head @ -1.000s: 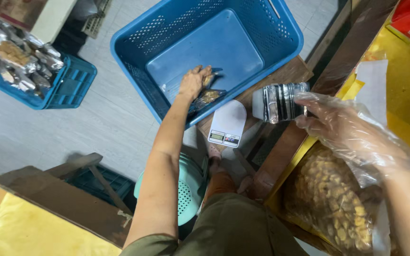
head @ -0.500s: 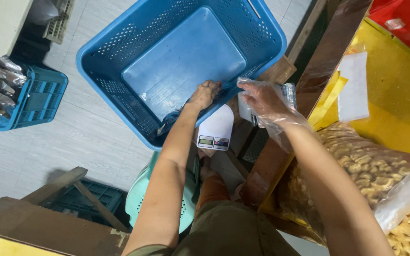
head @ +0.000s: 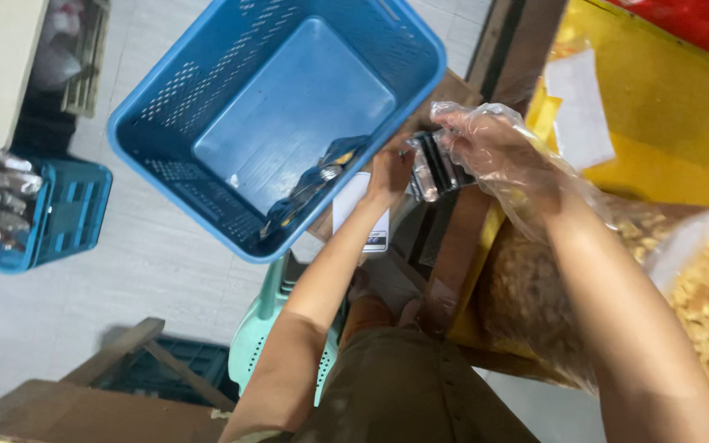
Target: The person scoops snack pieces from a large bulk bag into small clear pouches, weighs each pouch on a digital scale, and places the filled pouches into a blue crate. The person repeats this process multiple times.
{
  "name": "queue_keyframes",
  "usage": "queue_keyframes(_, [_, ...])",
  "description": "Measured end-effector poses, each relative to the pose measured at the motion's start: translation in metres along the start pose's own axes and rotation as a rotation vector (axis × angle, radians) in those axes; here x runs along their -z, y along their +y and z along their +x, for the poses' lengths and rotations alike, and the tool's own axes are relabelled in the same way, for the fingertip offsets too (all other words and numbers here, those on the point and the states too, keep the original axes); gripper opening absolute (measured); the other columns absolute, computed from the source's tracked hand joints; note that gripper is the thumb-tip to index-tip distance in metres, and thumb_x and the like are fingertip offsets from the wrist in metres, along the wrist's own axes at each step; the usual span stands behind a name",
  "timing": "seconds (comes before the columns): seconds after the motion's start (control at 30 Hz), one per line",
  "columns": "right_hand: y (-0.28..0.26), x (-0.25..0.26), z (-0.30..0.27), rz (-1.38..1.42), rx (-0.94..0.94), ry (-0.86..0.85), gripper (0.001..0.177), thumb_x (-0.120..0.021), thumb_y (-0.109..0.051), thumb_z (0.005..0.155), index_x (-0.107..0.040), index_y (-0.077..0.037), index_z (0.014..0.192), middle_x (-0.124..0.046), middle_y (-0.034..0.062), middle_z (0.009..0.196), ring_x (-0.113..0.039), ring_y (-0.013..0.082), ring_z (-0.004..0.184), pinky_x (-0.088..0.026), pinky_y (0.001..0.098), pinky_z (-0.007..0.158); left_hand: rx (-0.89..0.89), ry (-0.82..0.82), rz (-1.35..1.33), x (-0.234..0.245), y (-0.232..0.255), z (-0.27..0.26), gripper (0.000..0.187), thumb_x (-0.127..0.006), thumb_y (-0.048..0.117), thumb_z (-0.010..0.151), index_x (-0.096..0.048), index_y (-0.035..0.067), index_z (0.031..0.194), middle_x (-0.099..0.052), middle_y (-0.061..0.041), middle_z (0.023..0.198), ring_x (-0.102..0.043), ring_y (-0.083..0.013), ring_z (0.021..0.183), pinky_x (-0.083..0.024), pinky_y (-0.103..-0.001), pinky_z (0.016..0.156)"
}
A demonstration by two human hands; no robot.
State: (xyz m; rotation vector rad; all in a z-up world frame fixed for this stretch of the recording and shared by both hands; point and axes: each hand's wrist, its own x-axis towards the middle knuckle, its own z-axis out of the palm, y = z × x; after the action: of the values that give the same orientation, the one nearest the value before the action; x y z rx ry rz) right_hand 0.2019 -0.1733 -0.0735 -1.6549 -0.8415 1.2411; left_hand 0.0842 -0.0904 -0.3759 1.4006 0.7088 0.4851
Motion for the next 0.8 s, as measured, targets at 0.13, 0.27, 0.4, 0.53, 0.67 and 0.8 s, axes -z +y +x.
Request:
queue_keyframes(0.13, [-0.039, 0.016, -0.057, 0.372, -0.114, 0.007, 0.042, -0.058, -0.016, 0.102, -0.066, 0.001, 0.139, -0.069, 0.0197, 0.129, -0.061, 0.0211, 0.118, -0.049, 0.0326, 0.104, 0.100, -0.018, 0.461, -0.029, -0.030, -0.013, 0.040, -0.059, 0.023, 0.094, -0.063, 0.000, 0.127, -0.067, -0.031, 0.117, -0.063, -0.0475, 0.111, -0.050, -0.051, 0.095])
queue_keyframes(0.27, [-0.081, 0.038, -0.129, -0.236, -0.291, 0.340, 0.042, -0.056, -0.027, 0.099, -0.062, -0.015, 0.139, -0.065, 0.0049, 0.140, -0.061, 0.0168, 0.126, -0.048, 0.0302, 0.106, 0.332, -0.069, 0.589, -0.030, -0.041, -0.010, 0.040, -0.054, 0.030, 0.095, -0.066, 0.004, 0.123, -0.068, -0.029, 0.118, -0.064, -0.0460, 0.113, -0.049, -0.049, 0.101])
queue_keyframes(0.4, [-0.096, 0.058, -0.203, -0.404, -0.292, 0.629, 0.038, -0.063, -0.027, 0.101, -0.067, -0.013, 0.137, -0.065, 0.0077, 0.142, -0.059, 0.0209, 0.128, -0.045, 0.0349, 0.105, 0.213, -0.005, 0.643, -0.022, -0.029, -0.010, 0.033, -0.060, 0.023, 0.091, -0.071, 0.004, 0.115, -0.070, -0.029, 0.111, -0.066, -0.0457, 0.106, -0.050, -0.047, 0.098])
queue_keyframes(0.53, [-0.072, 0.072, -0.261, -0.355, -0.481, 0.859, 0.038, -0.066, -0.027, 0.099, -0.070, -0.011, 0.134, -0.073, 0.0151, 0.122, -0.066, 0.0311, 0.108, -0.053, 0.0425, 0.093, 0.268, 0.155, 0.504, -0.023, -0.024, -0.012, 0.017, -0.074, 0.017, 0.078, -0.081, 0.009, 0.092, -0.078, -0.020, 0.095, -0.076, -0.0318, 0.086, -0.058, -0.040, 0.084])
queue_keyframes(0.67, [-0.036, 0.096, -0.300, -0.657, -0.352, 0.813, 0.036, -0.068, -0.025, 0.101, -0.070, -0.007, 0.132, -0.071, 0.0103, 0.124, -0.065, 0.0230, 0.111, -0.050, 0.0385, 0.095, 0.401, 0.195, 0.175, -0.026, -0.031, -0.011, 0.011, -0.074, 0.009, 0.083, -0.080, 0.006, 0.091, -0.076, -0.013, 0.088, -0.073, -0.0201, 0.071, -0.063, -0.037, 0.064])
queue_keyframes(0.8, [-0.002, 0.111, -0.332, -0.451, -0.388, 0.849, 0.038, -0.067, -0.025, 0.100, -0.067, -0.010, 0.135, -0.070, 0.0055, 0.124, -0.064, 0.0184, 0.111, -0.050, 0.0348, 0.093, 0.161, 0.218, 0.262, -0.011, -0.014, -0.024, 0.020, -0.063, 0.005, 0.088, -0.083, 0.005, 0.095, -0.077, -0.006, 0.079, -0.071, -0.0110, 0.068, -0.059, -0.027, 0.062])
